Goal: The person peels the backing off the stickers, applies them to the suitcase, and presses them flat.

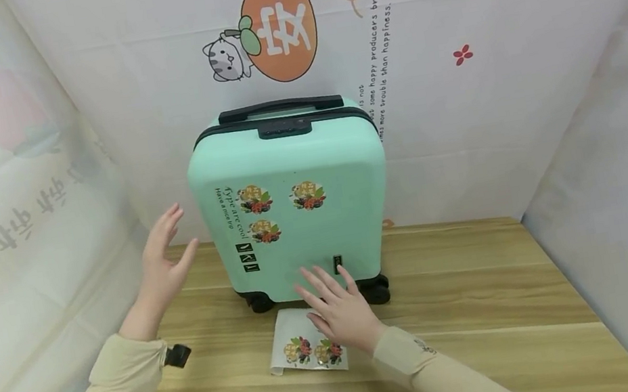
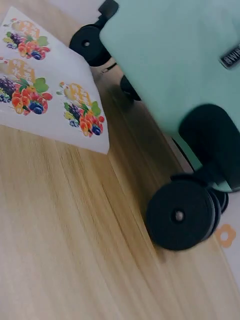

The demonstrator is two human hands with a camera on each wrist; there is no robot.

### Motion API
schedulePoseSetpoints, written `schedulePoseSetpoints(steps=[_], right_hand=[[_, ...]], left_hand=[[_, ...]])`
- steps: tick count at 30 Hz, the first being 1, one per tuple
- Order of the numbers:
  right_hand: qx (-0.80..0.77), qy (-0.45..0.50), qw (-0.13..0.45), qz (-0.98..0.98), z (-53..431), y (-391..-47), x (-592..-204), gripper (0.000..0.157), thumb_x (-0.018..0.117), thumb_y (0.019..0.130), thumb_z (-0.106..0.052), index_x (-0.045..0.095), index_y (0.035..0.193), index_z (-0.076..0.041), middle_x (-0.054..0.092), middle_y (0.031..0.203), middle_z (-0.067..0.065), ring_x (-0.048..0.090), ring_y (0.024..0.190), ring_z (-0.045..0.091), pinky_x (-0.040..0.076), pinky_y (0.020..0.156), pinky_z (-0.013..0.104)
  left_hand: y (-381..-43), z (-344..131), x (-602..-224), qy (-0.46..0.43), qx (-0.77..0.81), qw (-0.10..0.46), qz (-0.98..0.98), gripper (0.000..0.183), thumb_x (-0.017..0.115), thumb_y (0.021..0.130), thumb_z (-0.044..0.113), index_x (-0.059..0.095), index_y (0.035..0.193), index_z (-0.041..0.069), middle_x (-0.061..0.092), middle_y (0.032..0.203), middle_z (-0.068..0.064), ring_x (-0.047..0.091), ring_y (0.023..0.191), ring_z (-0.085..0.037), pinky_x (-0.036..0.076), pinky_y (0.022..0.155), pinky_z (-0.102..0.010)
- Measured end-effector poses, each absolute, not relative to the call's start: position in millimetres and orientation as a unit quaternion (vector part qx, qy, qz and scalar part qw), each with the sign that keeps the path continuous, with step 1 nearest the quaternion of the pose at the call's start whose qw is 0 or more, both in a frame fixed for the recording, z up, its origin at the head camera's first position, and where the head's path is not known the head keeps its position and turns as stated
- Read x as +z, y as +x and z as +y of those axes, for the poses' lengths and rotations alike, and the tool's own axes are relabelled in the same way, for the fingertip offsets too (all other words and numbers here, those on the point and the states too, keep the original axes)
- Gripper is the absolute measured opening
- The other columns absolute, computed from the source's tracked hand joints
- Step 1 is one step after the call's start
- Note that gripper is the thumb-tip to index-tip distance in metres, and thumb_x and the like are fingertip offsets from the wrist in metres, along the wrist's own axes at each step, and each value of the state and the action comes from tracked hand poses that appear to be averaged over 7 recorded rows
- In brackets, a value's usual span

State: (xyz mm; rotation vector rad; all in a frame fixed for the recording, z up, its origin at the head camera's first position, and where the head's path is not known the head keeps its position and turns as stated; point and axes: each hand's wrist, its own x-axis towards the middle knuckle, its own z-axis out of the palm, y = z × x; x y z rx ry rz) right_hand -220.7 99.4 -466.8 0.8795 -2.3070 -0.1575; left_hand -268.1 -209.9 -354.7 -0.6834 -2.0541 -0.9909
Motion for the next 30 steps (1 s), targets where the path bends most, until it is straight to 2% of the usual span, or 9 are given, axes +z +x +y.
schedulePoseSetpoints(steps=[3,8,11,16,20,21,24,27,30], right_hand=[[-0.047,0.324,0.328,-0.886,105.3,-219.0,-470.2,0.050,0.025,0.103,-0.045,0.041,0.143,-0.020,0.030,0.153,0.008,0.029,0.139,0.026,0.023,0.107,0.058],[-0.033,0.318,0.310,-0.895,110.8,-215.5,-481.0,0.053,0.056,0.093,-0.038,0.045,0.140,-0.020,0.034,0.151,0.010,0.035,0.134,0.029,0.025,0.105,0.058],[-0.022,0.304,0.300,-0.904,111.9,-213.4,-489.0,0.054,0.064,0.088,-0.036,0.049,0.137,-0.019,0.037,0.148,0.011,0.039,0.130,0.030,0.027,0.103,0.058],[-0.006,0.278,0.255,-0.926,112.0,-210.1,-498.6,0.055,0.063,0.088,-0.040,0.048,0.138,-0.020,0.035,0.149,0.012,0.040,0.130,0.030,0.028,0.104,0.059],[0.008,0.269,0.182,-0.946,110.8,-207.8,-502.9,0.060,0.060,0.090,-0.045,0.044,0.141,-0.020,0.031,0.152,0.014,0.039,0.131,0.032,0.026,0.107,0.059],[0.015,0.267,0.165,-0.949,110.1,-207.1,-503.6,0.061,0.060,0.089,-0.046,0.044,0.142,-0.020,0.030,0.152,0.015,0.039,0.131,0.033,0.025,0.108,0.059],[0.022,0.258,0.115,-0.959,108.7,-206.1,-507.1,0.067,0.060,0.087,-0.051,0.041,0.143,-0.020,0.027,0.153,0.016,0.038,0.132,0.035,0.025,0.109,0.059],[0.022,0.252,0.071,-0.965,107.7,-206.4,-513.2,0.073,0.060,0.084,-0.055,0.039,0.145,-0.021,0.024,0.154,0.018,0.035,0.132,0.039,0.024,0.109,0.059],[0.008,0.241,0.036,-0.970,107.3,-208.7,-520.0,0.080,0.061,0.080,-0.060,0.036,0.146,-0.023,0.020,0.154,0.019,0.032,0.133,0.045,0.023,0.110,0.059]], left_hand=[[-259.5,-216.7,-372.5,-0.261,-0.376,0.369,-0.809,0.054,0.066,0.083,0.000,0.046,0.133,-0.004,0.042,0.142,-0.023,0.040,0.130,-0.042,0.029,0.109,-0.057],[-249.4,-219.4,-402.8,-0.257,-0.353,0.354,-0.827,0.054,0.068,0.081,0.000,0.048,0.131,-0.004,0.043,0.140,-0.025,0.043,0.125,-0.046,0.032,0.105,-0.061],[-244.8,-215.4,-420.3,-0.266,-0.339,0.334,-0.838,0.053,0.069,0.080,0.002,0.050,0.130,-0.003,0.043,0.139,-0.026,0.043,0.123,-0.048,0.033,0.102,-0.063],[-238.3,-204.3,-447.2,-0.281,-0.317,0.285,-0.860,0.054,0.071,0.080,0.011,0.052,0.129,0.001,0.042,0.140,-0.026,0.045,0.121,-0.050,0.037,0.098,-0.064],[-231.2,-193.3,-465.3,-0.281,-0.316,0.242,-0.873,0.052,0.071,0.082,0.016,0.054,0.129,0.003,0.041,0.141,-0.026,0.045,0.122,-0.048,0.040,0.097,-0.061],[-229.4,-190.3,-469.6,-0.281,-0.323,0.231,-0.874,0.051,0.071,0.082,0.015,0.054,0.129,0.003,0.041,0.141,-0.026,0.046,0.122,-0.048,0.046,0.093,-0.058],[-225.4,-181.7,-483.7,-0.272,-0.335,0.206,-0.878,0.050,0.072,0.082,0.014,0.055,0.128,0.004,0.042,0.142,-0.024,0.047,0.123,-0.045,0.048,0.092,-0.054],[-223.0,-172.1,-497.0,-0.252,-0.354,0.157,-0.887,0.051,0.071,0.083,0.013,0.054,0.130,0.005,0.039,0.145,-0.023,0.044,0.126,-0.045,0.046,0.096,-0.054],[-222.6,-160.5,-507.6,-0.225,-0.370,0.086,-0.897,0.054,0.069,0.085,0.016,0.051,0.134,0.004,0.029,0.150,-0.024,0.033,0.133,-0.047,0.032,0.105,-0.061]])
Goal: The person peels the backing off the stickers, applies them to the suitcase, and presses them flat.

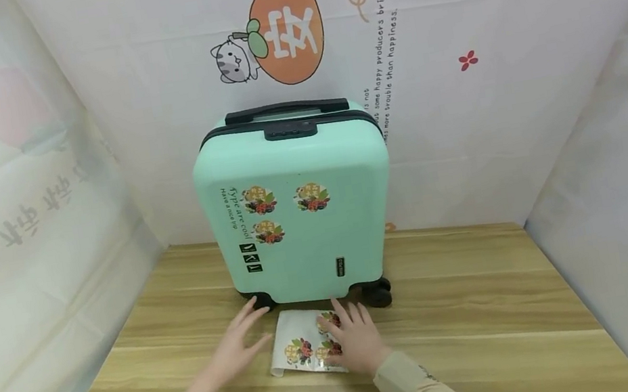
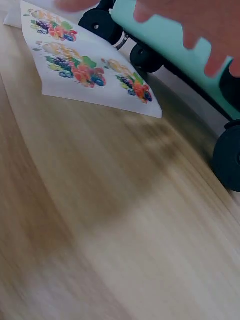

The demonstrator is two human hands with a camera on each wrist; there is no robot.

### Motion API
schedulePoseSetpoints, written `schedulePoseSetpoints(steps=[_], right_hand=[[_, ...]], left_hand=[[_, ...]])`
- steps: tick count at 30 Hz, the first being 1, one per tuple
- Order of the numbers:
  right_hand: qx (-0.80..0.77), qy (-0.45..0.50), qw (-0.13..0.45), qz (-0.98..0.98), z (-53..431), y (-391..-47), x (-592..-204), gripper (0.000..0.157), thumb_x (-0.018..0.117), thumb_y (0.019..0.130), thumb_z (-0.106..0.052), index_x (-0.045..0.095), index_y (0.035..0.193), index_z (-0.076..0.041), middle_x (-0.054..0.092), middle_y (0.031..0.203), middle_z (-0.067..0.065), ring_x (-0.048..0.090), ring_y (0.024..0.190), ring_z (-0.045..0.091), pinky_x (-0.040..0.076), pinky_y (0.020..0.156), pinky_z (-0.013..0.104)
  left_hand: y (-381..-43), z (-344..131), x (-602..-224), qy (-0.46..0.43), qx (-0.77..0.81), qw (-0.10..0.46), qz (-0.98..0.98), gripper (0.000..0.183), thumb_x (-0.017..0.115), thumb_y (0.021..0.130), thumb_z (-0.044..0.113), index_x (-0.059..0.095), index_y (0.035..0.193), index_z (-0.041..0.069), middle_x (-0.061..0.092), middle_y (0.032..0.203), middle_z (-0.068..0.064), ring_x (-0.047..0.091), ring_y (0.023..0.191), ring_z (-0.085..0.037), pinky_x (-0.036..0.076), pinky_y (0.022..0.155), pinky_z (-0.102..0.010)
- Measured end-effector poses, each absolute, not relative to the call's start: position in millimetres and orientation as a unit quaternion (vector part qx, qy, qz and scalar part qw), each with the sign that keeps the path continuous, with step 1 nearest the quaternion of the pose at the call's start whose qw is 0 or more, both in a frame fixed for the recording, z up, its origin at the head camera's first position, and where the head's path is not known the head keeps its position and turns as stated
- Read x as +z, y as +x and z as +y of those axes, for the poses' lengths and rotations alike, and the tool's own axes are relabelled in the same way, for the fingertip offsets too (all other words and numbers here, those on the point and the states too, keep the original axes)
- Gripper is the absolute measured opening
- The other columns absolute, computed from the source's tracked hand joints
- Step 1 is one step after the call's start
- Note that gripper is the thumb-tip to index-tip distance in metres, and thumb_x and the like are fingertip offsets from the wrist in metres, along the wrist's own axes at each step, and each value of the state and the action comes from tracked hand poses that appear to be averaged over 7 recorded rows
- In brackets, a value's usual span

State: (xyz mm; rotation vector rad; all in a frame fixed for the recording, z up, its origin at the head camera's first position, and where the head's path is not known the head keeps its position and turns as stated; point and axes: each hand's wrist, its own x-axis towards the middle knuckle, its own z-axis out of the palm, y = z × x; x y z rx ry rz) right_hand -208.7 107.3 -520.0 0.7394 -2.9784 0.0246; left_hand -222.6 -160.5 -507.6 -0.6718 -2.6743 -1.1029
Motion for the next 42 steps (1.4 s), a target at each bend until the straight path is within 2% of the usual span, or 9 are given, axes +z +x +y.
schedulePoseSetpoints(steps=[4,10,19,27,29,32,35,38,42], right_hand=[[-0.007,0.228,-0.001,-0.974,106.1,-212.0,-523.8,0.087,0.064,0.075,-0.064,0.035,0.147,-0.025,0.019,0.154,0.020,0.029,0.133,0.049,0.022,0.111,0.059],[-0.003,0.236,-0.048,-0.970,104.4,-214.9,-528.0,0.092,0.063,0.072,-0.069,0.032,0.148,-0.027,0.018,0.155,0.019,0.026,0.137,0.045,0.018,0.113,0.058],[-0.023,0.247,-0.057,-0.967,106.5,-219.4,-538.7,0.088,0.060,0.075,-0.069,0.033,0.148,-0.028,0.020,0.155,0.017,0.028,0.139,0.037,0.022,0.112,0.055],[0.004,0.246,-0.099,-0.964,106.5,-217.3,-536.9,0.081,0.060,0.079,-0.065,0.038,0.146,-0.026,0.029,0.152,0.017,0.034,0.135,0.039,0.027,0.109,0.055],[0.011,0.249,-0.103,-0.963,106.5,-216.9,-535.4,0.080,0.060,0.080,-0.063,0.039,0.145,-0.024,0.030,0.151,0.018,0.034,0.134,0.041,0.027,0.109,0.056],[0.010,0.253,-0.096,-0.963,106.0,-217.7,-535.7,0.079,0.061,0.080,-0.063,0.040,0.144,-0.023,0.031,0.150,0.020,0.035,0.133,0.042,0.027,0.110,0.055],[0.001,0.252,-0.093,-0.963,104.9,-218.6,-537.1,0.079,0.061,0.080,-0.063,0.040,0.144,-0.024,0.032,0.149,0.020,0.036,0.133,0.041,0.028,0.110,0.054],[0.003,0.251,-0.099,-0.963,103.6,-218.0,-538.2,0.079,0.060,0.080,-0.064,0.040,0.145,-0.024,0.032,0.150,0.020,0.035,0.134,0.041,0.027,0.111,0.053],[0.011,0.252,-0.110,-0.962,102.5,-214.7,-538.2,0.078,0.059,0.081,-0.063,0.040,0.145,-0.024,0.031,0.151,0.020,0.034,0.135,0.042,0.026,0.112,0.053]], left_hand=[[-225.4,-145.4,-517.7,-0.200,-0.383,0.003,-0.902,0.062,0.066,0.089,0.023,0.041,0.142,0.003,0.014,0.154,-0.026,0.017,0.139,-0.050,0.023,0.107,-0.065],[-224.0,-137.4,-529.4,-0.226,-0.363,-0.030,-0.903,0.067,0.065,0.089,0.024,0.036,0.143,-0.003,0.011,0.153,-0.030,0.012,0.139,-0.052,0.020,0.108,-0.066],[-217.8,-126.0,-537.8,-0.244,-0.335,-0.119,-0.902,0.085,0.066,0.087,0.033,0.021,0.145,-0.011,-0.002,0.151,-0.037,0.000,0.141,-0.050,0.009,0.112,-0.063],[-216.6,-120.7,-544.0,-0.213,-0.368,-0.144,-0.894,0.079,0.063,0.089,0.027,0.023,0.142,-0.015,0.005,0.149,-0.039,0.009,0.140,-0.051,0.018,0.110,-0.064],[-218.0,-119.1,-545.7,-0.193,-0.390,-0.131,-0.891,0.076,0.064,0.089,0.023,0.025,0.141,-0.016,0.008,0.148,-0.041,0.021,0.136,-0.053,0.027,0.105,-0.064],[-222.7,-116.6,-547.6,-0.158,-0.428,-0.079,-0.886,0.066,0.063,0.088,0.014,0.033,0.135,-0.019,0.027,0.140,-0.042,0.041,0.124,-0.052,0.039,0.098,-0.060],[-228.0,-115.8,-546.8,-0.117,-0.481,-0.028,-0.869,0.052,0.061,0.085,0.001,0.041,0.128,-0.021,0.049,0.123,-0.040,0.057,0.103,-0.046,0.051,0.084,-0.052],[-231.2,-117.5,-546.5,-0.086,-0.501,-0.009,-0.861,0.043,0.060,0.083,-0.006,0.048,0.123,-0.018,0.059,0.110,-0.033,0.061,0.096,-0.039,0.054,0.080,-0.044],[-231.0,-121.6,-548.5,-0.069,-0.510,-0.020,-0.857,0.040,0.061,0.080,-0.009,0.052,0.118,-0.017,0.061,0.104,-0.029,0.062,0.093,-0.035,0.055,0.080,-0.041]])
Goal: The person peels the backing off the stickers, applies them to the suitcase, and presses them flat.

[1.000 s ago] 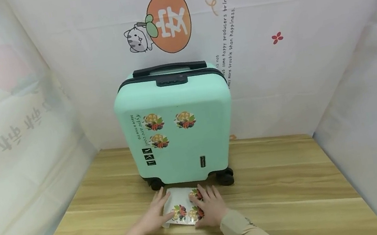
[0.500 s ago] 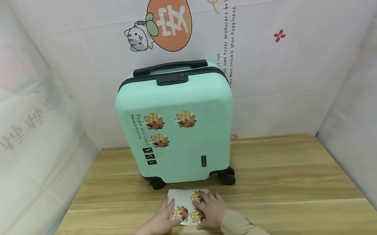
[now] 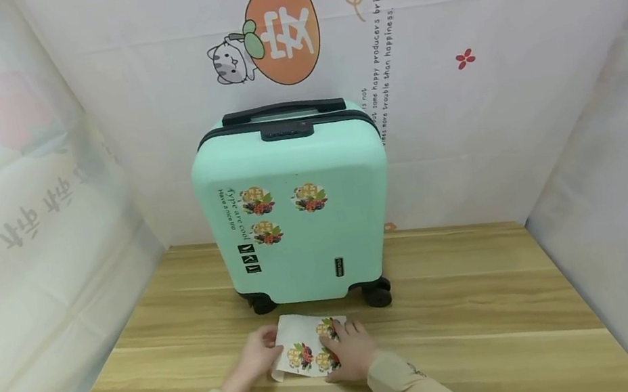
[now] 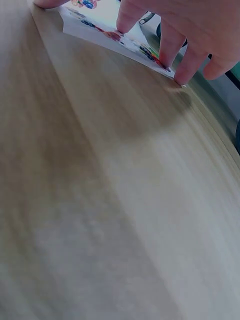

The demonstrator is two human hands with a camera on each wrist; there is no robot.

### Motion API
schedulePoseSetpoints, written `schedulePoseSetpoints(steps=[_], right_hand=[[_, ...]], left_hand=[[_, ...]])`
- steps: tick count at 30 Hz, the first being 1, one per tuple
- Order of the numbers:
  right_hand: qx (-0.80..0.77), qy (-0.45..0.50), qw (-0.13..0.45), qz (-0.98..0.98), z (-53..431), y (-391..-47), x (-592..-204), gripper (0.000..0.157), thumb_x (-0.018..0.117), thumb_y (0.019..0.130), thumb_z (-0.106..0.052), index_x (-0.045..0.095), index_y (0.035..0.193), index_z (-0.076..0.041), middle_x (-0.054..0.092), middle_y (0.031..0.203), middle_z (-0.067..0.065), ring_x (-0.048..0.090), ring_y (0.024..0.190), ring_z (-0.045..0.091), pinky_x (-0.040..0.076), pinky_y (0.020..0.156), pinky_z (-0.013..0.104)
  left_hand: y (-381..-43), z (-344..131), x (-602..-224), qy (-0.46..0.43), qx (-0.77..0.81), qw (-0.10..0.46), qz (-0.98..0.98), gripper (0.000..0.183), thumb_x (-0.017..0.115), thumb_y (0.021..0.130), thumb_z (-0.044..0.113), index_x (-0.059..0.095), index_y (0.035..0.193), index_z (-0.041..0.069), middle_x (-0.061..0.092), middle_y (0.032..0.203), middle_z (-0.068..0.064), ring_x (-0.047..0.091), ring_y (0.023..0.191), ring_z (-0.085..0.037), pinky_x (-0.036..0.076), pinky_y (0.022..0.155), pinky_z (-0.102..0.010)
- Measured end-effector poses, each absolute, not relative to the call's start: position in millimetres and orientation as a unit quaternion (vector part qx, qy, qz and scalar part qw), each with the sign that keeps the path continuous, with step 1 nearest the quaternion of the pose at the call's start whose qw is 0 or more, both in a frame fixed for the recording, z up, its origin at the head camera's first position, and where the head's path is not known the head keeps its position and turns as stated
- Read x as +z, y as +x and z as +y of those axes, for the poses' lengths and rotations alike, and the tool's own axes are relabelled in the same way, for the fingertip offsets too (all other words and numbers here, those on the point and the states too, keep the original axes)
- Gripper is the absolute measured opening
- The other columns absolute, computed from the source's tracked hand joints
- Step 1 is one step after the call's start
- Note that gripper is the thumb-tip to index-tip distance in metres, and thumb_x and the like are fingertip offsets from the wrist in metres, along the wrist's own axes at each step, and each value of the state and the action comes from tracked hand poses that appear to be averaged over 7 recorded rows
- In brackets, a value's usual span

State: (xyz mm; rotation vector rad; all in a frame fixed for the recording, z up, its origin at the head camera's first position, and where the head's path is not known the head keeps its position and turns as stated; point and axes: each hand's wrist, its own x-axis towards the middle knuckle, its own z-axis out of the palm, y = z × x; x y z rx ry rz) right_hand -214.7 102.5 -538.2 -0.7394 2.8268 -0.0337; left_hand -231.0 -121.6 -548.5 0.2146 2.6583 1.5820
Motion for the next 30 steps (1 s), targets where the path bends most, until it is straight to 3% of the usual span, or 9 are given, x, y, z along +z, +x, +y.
schedulePoseSetpoints(steps=[8,12,17,21,26,30], right_hand=[[-0.018,-0.272,0.107,0.956,100.9,-206.7,-538.6,0.074,0.062,0.081,-0.060,0.044,0.142,-0.022,0.034,0.149,0.021,0.035,0.133,0.044,0.027,0.110,0.054],[-0.039,-0.279,0.083,0.956,101.1,-206.9,-537.0,0.074,0.064,0.080,-0.060,0.046,0.140,-0.020,0.041,0.145,0.018,0.038,0.131,0.042,0.028,0.110,0.055],[-0.081,-0.283,0.013,0.955,99.4,-210.9,-527.2,0.067,0.064,0.082,-0.054,0.052,0.134,-0.014,0.053,0.135,0.011,0.049,0.124,0.033,0.034,0.106,0.055],[-0.165,-0.259,-0.056,0.950,97.2,-211.5,-516.0,0.056,0.069,0.084,-0.040,0.057,0.128,-0.009,0.056,0.130,0.013,0.053,0.119,0.034,0.039,0.102,0.055],[-0.270,-0.218,-0.143,0.927,95.6,-212.6,-500.7,0.051,0.074,0.082,-0.028,0.059,0.124,-0.005,0.056,0.129,0.015,0.053,0.118,0.034,0.043,0.100,0.051],[-0.339,-0.193,-0.170,0.905,94.7,-211.3,-487.2,0.056,0.074,0.082,-0.027,0.055,0.129,-0.004,0.052,0.134,0.016,0.048,0.124,0.035,0.041,0.102,0.051]], left_hand=[[-227.5,-127.0,-553.8,0.055,0.520,0.027,0.852,0.043,0.068,0.077,-0.004,0.055,0.117,-0.014,0.064,0.096,-0.022,0.063,0.087,-0.031,0.055,0.074,-0.037],[-225.9,-127.3,-549.6,0.055,0.544,0.024,0.837,0.042,0.067,0.077,-0.007,0.055,0.116,-0.016,0.064,0.097,-0.025,0.065,0.086,-0.033,0.057,0.071,-0.036],[-226.2,-127.7,-539.6,0.063,0.579,0.015,0.813,0.040,0.064,0.078,-0.011,0.054,0.117,-0.016,0.062,0.104,-0.029,0.065,0.088,-0.035,0.057,0.071,-0.035],[-226.1,-127.8,-526.7,0.078,0.597,0.003,0.798,0.038,0.064,0.079,-0.012,0.055,0.116,-0.014,0.062,0.108,-0.031,0.066,0.088,-0.035,0.058,0.070,-0.035],[-225.3,-128.4,-507.1,0.105,0.607,-0.015,0.787,0.035,0.064,0.081,-0.010,0.059,0.116,-0.008,0.063,0.112,-0.028,0.066,0.091,-0.034,0.057,0.071,-0.031],[-223.0,-128.0,-491.8,0.141,0.595,-0.021,0.791,0.035,0.064,0.082,-0.009,0.061,0.117,-0.005,0.064,0.114,-0.024,0.066,0.093,-0.031,0.056,0.075,-0.029]])
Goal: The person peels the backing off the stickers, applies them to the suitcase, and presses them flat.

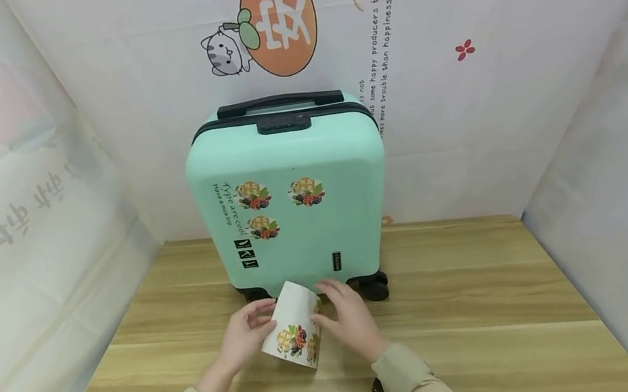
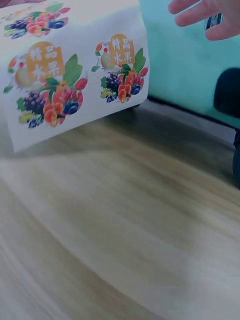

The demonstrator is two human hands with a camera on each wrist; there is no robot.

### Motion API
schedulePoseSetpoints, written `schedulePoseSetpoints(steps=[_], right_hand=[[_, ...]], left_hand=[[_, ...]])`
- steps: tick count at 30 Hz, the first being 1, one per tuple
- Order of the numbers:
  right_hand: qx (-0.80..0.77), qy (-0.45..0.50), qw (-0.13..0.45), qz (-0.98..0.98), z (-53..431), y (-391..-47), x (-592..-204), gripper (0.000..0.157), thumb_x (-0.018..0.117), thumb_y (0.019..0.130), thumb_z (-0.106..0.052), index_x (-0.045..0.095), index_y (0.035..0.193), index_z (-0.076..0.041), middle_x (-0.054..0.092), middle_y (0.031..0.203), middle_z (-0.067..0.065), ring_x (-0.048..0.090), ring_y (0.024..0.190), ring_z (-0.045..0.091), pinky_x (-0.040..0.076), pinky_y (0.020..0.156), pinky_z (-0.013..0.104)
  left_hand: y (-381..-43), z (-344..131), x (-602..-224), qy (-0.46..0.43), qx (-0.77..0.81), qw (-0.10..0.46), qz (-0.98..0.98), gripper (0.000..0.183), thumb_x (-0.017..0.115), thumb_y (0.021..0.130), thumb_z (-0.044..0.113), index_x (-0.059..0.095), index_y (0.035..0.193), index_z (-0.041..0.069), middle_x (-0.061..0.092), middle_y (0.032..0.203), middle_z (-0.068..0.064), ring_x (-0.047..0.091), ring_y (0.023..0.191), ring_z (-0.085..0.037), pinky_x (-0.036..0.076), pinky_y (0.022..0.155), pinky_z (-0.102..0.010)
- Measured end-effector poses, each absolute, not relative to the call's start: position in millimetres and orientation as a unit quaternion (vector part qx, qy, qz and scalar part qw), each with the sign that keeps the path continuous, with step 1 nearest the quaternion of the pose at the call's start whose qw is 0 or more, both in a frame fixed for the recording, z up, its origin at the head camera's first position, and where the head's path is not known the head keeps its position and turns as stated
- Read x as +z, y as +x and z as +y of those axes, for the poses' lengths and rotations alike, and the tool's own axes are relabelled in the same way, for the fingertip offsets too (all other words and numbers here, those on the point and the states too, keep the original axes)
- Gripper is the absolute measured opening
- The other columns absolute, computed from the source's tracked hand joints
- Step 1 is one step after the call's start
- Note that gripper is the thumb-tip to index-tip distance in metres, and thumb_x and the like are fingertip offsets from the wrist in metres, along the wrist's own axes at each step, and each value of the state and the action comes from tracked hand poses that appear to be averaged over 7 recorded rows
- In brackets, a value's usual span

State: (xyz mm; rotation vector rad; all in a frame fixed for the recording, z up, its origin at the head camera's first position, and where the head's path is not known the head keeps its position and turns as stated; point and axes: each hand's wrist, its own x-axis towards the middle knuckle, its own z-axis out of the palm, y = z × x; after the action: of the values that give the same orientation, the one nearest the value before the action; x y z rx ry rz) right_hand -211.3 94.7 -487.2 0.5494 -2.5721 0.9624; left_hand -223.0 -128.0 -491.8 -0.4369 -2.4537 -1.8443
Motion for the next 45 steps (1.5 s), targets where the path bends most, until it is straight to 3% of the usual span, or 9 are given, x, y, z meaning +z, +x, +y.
schedulePoseSetpoints(steps=[4,10,13,17,20,24,30,37,45], right_hand=[[0.379,0.180,0.160,-0.893,92.9,-207.8,-476.3,0.059,0.072,0.084,-0.026,0.049,0.135,-0.005,0.049,0.138,0.015,0.045,0.128,0.036,0.041,0.101,0.052],[0.460,0.168,0.097,-0.867,87.3,-203.0,-469.3,0.058,0.069,0.086,-0.019,0.047,0.137,-0.004,0.052,0.136,0.014,0.051,0.123,0.031,0.045,0.098,0.048],[0.471,0.173,0.102,-0.859,85.1,-201.1,-471.4,0.054,0.069,0.086,-0.013,0.049,0.134,-0.002,0.055,0.133,0.017,0.055,0.118,0.031,0.048,0.095,0.045],[0.495,0.170,0.129,-0.842,83.6,-199.5,-474.6,0.044,0.068,0.085,-0.006,0.055,0.127,-0.002,0.062,0.119,0.018,0.063,0.101,0.029,0.056,0.079,0.036],[0.539,0.153,0.129,-0.818,83.6,-199.5,-474.0,0.039,0.067,0.085,-0.004,0.057,0.123,-0.002,0.066,0.105,0.016,0.065,0.086,0.021,0.055,0.066,0.027],[0.578,0.120,0.126,-0.797,85.2,-200.4,-470.7,0.038,0.067,0.086,-0.005,0.057,0.122,-0.001,0.066,0.094,0.015,0.061,0.071,0.010,0.050,0.058,0.023],[0.604,0.091,0.131,-0.781,88.1,-201.8,-467.2,0.039,0.067,0.086,-0.003,0.056,0.122,0.002,0.064,0.088,0.017,0.050,0.058,0.006,0.044,0.053,0.022],[0.636,0.075,0.146,-0.754,89.5,-205.2,-469.7,0.041,0.067,0.085,0.001,0.052,0.123,0.007,0.064,0.090,0.019,0.059,0.069,0.004,0.051,0.060,0.021],[0.654,0.057,0.149,-0.739,90.1,-207.1,-466.1,0.043,0.066,0.087,-0.001,0.051,0.126,0.004,0.064,0.096,0.021,0.061,0.074,0.003,0.052,0.064,0.021]], left_hand=[[-219.2,-129.6,-478.4,-0.201,-0.552,0.010,-0.809,0.034,0.065,0.084,-0.004,0.062,0.117,0.000,0.065,0.115,-0.018,0.066,0.093,-0.028,0.055,0.077,-0.028],[-214.9,-129.6,-466.2,-0.282,-0.502,-0.022,-0.817,0.032,0.063,0.088,0.002,0.062,0.120,0.004,0.065,0.119,-0.012,0.065,0.097,-0.025,0.054,0.079,-0.026],[-212.9,-127.6,-462.2,-0.287,-0.496,-0.035,-0.819,0.032,0.062,0.089,0.002,0.061,0.121,0.004,0.064,0.119,-0.011,0.064,0.099,-0.025,0.053,0.079,-0.025],[-212.6,-125.7,-459.8,-0.290,-0.492,-0.039,-0.820,0.031,0.062,0.090,0.003,0.061,0.121,0.002,0.064,0.118,-0.013,0.064,0.099,-0.027,0.054,0.080,-0.028],[-214.6,-125.6,-461.9,-0.287,-0.499,-0.035,-0.817,0.030,0.061,0.091,0.006,0.061,0.120,0.000,0.064,0.117,-0.015,0.064,0.100,-0.028,0.055,0.082,-0.032],[-216.6,-126.7,-466.5,-0.261,-0.516,-0.014,-0.816,0.028,0.062,0.091,0.011,0.063,0.118,0.002,0.066,0.115,-0.013,0.064,0.100,-0.026,0.055,0.082,-0.033],[-215.3,-130.3,-467.2,-0.214,-0.569,0.009,-0.794,0.027,0.062,0.092,0.012,0.063,0.118,0.004,0.066,0.113,-0.012,0.063,0.102,-0.026,0.052,0.084,-0.028],[-215.4,-133.8,-469.7,-0.197,-0.583,0.001,-0.788,0.030,0.060,0.093,0.014,0.061,0.120,0.001,0.065,0.114,-0.013,0.062,0.102,-0.024,0.051,0.084,-0.024],[-215.1,-129.9,-466.4,-0.174,-0.605,0.019,-0.776,0.027,0.062,0.090,0.006,0.062,0.117,-0.002,0.067,0.102,-0.016,0.063,0.088,-0.013,0.053,0.075,-0.021]])
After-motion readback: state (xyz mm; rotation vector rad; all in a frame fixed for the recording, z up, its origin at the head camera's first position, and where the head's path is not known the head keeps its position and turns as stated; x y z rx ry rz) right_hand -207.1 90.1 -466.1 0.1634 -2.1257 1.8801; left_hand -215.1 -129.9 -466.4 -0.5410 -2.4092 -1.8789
